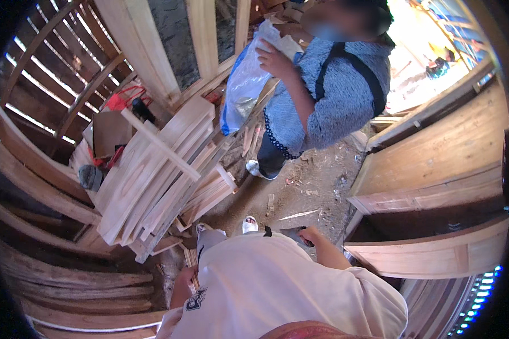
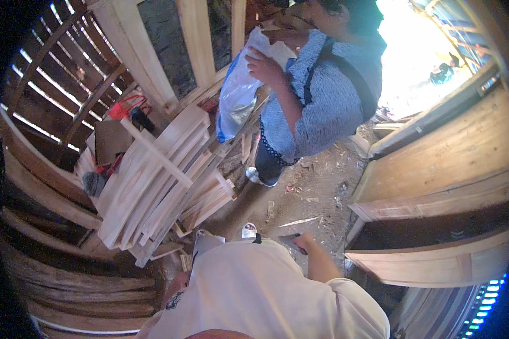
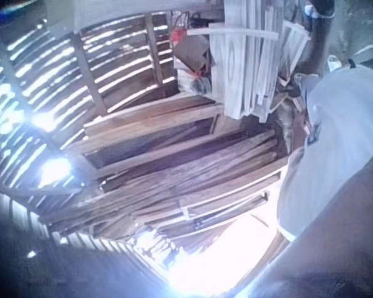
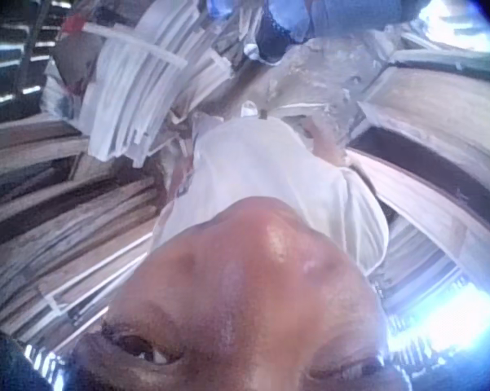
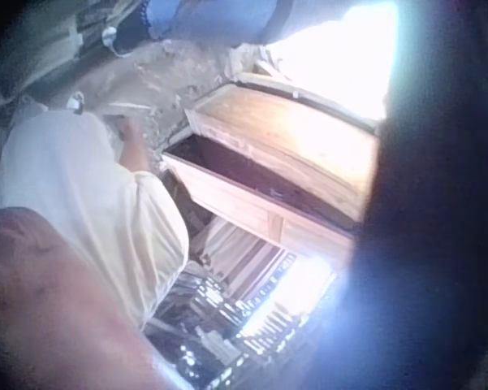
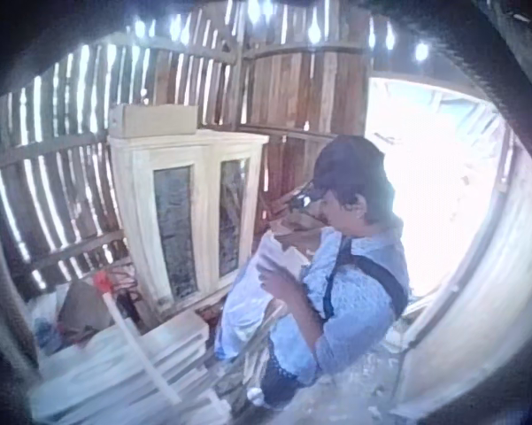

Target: The person sits on the floor and sorts small wooden planks, stacking them into neat piles. They then stand up, walk through a cluttered workshop, and continue organizing larger wooden boards by placing them into stacks.

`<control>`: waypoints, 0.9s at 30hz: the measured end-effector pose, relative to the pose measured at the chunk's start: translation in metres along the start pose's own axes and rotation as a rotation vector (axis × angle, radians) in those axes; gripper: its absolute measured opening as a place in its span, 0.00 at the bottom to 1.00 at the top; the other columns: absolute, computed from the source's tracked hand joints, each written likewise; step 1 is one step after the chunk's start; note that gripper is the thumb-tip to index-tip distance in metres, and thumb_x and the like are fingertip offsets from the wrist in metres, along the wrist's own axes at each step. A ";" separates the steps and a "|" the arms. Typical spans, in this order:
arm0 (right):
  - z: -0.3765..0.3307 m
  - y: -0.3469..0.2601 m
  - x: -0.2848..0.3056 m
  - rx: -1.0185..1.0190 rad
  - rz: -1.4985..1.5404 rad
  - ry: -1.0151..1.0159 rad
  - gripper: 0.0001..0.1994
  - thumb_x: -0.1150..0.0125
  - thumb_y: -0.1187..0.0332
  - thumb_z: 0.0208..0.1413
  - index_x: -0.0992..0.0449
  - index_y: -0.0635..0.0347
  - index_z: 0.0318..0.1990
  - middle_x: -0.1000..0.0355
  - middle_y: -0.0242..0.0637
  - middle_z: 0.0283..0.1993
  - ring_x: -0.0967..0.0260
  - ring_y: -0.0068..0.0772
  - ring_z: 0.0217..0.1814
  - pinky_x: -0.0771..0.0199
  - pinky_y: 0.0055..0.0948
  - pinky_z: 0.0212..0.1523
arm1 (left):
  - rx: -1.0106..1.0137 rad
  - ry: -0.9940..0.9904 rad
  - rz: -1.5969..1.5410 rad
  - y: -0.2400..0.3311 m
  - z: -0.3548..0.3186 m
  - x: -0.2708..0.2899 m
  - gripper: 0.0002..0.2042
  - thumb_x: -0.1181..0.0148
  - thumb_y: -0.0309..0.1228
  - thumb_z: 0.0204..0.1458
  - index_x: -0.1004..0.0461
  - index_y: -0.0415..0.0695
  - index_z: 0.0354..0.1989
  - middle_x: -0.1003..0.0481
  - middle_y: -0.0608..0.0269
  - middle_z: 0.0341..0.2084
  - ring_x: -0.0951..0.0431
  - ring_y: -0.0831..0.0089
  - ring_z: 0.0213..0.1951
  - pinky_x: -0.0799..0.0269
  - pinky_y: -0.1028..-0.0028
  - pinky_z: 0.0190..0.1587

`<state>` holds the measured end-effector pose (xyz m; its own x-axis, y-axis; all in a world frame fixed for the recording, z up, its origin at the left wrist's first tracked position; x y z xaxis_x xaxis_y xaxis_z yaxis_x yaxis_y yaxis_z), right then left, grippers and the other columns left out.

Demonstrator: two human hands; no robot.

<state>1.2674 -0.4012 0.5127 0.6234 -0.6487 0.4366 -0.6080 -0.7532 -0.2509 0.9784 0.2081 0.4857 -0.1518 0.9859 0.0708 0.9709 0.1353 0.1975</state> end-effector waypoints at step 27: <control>-0.028 0.016 -0.009 0.000 -0.118 0.076 0.16 0.31 0.57 0.44 0.20 0.63 0.21 0.25 0.39 0.21 0.28 0.33 0.22 0.30 0.38 0.27 | -0.002 -0.070 -0.377 0.015 -0.065 -0.043 0.19 0.39 0.41 0.55 0.23 0.35 0.44 0.20 0.53 0.33 0.18 0.62 0.32 0.21 0.62 0.38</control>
<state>1.2389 -0.4045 0.5290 0.6515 -0.5450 0.5277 -0.5325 -0.8240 -0.1937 0.9879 0.1609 0.5497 -0.4849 0.8714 -0.0737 0.8491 0.4893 0.1991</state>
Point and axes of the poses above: each hand's wrist, its own z-axis towards the middle knuckle, its own x-axis out of the back of the hand, y = z × x, the point moved 3 cm from there along z, towards the middle knuckle
